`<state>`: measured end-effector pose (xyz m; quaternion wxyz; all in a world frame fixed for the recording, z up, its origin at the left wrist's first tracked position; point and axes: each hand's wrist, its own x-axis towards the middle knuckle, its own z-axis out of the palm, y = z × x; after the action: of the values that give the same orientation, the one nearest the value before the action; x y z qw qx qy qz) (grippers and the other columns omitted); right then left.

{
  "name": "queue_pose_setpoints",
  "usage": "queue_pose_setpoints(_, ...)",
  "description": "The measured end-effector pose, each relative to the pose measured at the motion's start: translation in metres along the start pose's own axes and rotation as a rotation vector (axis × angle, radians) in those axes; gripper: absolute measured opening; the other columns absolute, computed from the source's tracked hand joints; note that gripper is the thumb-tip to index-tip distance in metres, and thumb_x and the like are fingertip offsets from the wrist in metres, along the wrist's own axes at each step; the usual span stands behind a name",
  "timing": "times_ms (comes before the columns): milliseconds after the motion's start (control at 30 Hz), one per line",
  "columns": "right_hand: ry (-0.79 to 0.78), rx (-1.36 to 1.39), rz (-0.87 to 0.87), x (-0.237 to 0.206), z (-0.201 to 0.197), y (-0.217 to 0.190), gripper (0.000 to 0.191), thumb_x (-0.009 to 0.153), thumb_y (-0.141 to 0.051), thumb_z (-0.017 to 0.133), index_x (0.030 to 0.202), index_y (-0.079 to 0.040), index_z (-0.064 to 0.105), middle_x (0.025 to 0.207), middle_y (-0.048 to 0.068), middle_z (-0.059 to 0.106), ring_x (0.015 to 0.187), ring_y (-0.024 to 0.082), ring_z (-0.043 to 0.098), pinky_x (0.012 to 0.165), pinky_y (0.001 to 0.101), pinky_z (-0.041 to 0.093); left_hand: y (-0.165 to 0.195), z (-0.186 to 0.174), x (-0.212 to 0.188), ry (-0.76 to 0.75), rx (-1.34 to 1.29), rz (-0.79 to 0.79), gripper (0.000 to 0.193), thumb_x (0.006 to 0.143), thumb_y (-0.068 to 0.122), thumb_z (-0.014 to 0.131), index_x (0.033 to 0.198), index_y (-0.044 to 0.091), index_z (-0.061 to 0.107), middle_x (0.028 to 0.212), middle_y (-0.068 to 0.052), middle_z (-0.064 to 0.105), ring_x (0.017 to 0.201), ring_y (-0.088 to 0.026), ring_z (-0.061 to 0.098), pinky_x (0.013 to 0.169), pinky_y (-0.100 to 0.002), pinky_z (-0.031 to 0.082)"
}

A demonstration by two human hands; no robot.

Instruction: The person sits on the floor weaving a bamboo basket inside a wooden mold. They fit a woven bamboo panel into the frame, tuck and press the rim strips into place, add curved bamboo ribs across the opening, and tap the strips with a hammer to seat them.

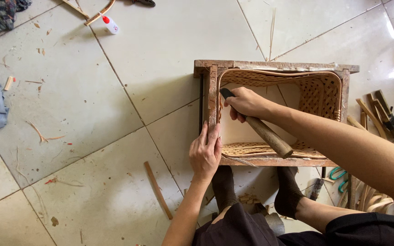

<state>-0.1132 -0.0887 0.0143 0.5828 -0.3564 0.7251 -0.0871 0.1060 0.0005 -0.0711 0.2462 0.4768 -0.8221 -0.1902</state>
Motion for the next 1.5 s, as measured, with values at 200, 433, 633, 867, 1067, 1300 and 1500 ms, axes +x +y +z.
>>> queue_pose_setpoints(200,0.056,0.047,-0.013,0.000,0.013,-0.004,0.024,0.099,-0.015,0.050,0.098,0.006,0.062,0.063,0.015,0.068,0.044,0.020,0.062,0.042,0.0368,0.053,0.000,-0.002,-0.002,0.103,-0.045,0.029,0.053,0.108,0.033,0.052,0.156,0.013,0.044,0.155,-0.013,0.053,0.131,-0.030,0.062,0.111,-0.047,0.049)
queue_pose_setpoints(433,0.158,-0.115,-0.016,-0.004,0.035,-0.008,0.036,0.103,-0.019,0.047,0.086,0.010,0.058,0.061,0.015,0.068,0.047,0.025,0.068,0.041,0.0373,0.058,0.000,-0.004,-0.008,0.192,-0.037,0.009,0.055,0.110,0.039,0.049,0.156,0.009,0.040,0.162,-0.023,0.037,0.147,-0.037,0.043,0.126,-0.060,0.021)
queue_pose_setpoints(633,0.144,-0.188,-0.007,0.011,0.047,0.014,0.031,0.102,-0.015,0.045,0.083,0.008,0.054,0.063,0.018,0.070,0.048,0.028,0.072,0.041,0.0365,0.058,-0.003,0.003,-0.014,0.218,0.006,0.004,0.059,0.111,0.047,0.040,0.158,0.011,0.038,0.162,-0.023,0.036,0.152,-0.037,0.037,0.127,-0.064,0.003)
queue_pose_setpoints(867,0.225,-0.593,-0.534,-0.003,0.099,0.078,0.029,0.094,-0.017,0.059,0.081,0.009,0.062,0.066,0.024,0.067,0.060,0.037,0.069,0.053,0.0442,0.057,-0.007,0.013,-0.019,0.257,0.011,-0.009,0.061,0.112,0.053,0.031,0.158,0.013,0.038,0.164,-0.021,0.035,0.155,-0.036,0.033,0.127,-0.065,-0.004)
queue_pose_setpoints(1067,0.062,-0.327,-0.065,0.005,0.066,0.061,0.035,0.099,-0.020,0.051,0.087,0.008,0.069,0.066,0.017,0.071,0.054,0.024,0.072,0.052,0.0397,0.061,-0.009,0.011,-0.019,0.253,-0.006,-0.025,0.061,0.112,0.052,0.030,0.158,0.013,0.038,0.164,-0.022,0.034,0.156,-0.037,0.031,0.127,-0.066,-0.006)
queue_pose_setpoints(1300,0.069,-0.073,0.005,0.002,0.029,-0.007,0.022,0.096,-0.011,0.051,0.091,0.005,0.065,0.062,0.015,0.068,0.049,0.023,0.065,0.047,0.0402,0.056,-0.008,0.009,-0.016,0.248,-0.024,-0.028,0.061,0.111,0.050,0.037,0.158,0.012,0.039,0.164,-0.022,0.035,0.156,-0.038,0.033,0.126,-0.066,-0.007)
queue_pose_setpoints(1500,0.109,-0.165,0.052,-0.002,0.042,-0.012,0.036,0.100,-0.012,0.046,0.080,0.011,0.064,0.064,0.017,0.069,0.054,0.026,0.071,0.051,0.0406,0.062,-0.009,0.010,-0.018,0.227,-0.031,-0.028,0.061,0.111,0.053,0.036,0.159,0.015,0.039,0.164,-0.021,0.036,0.156,-0.037,0.031,0.126,-0.066,-0.010)
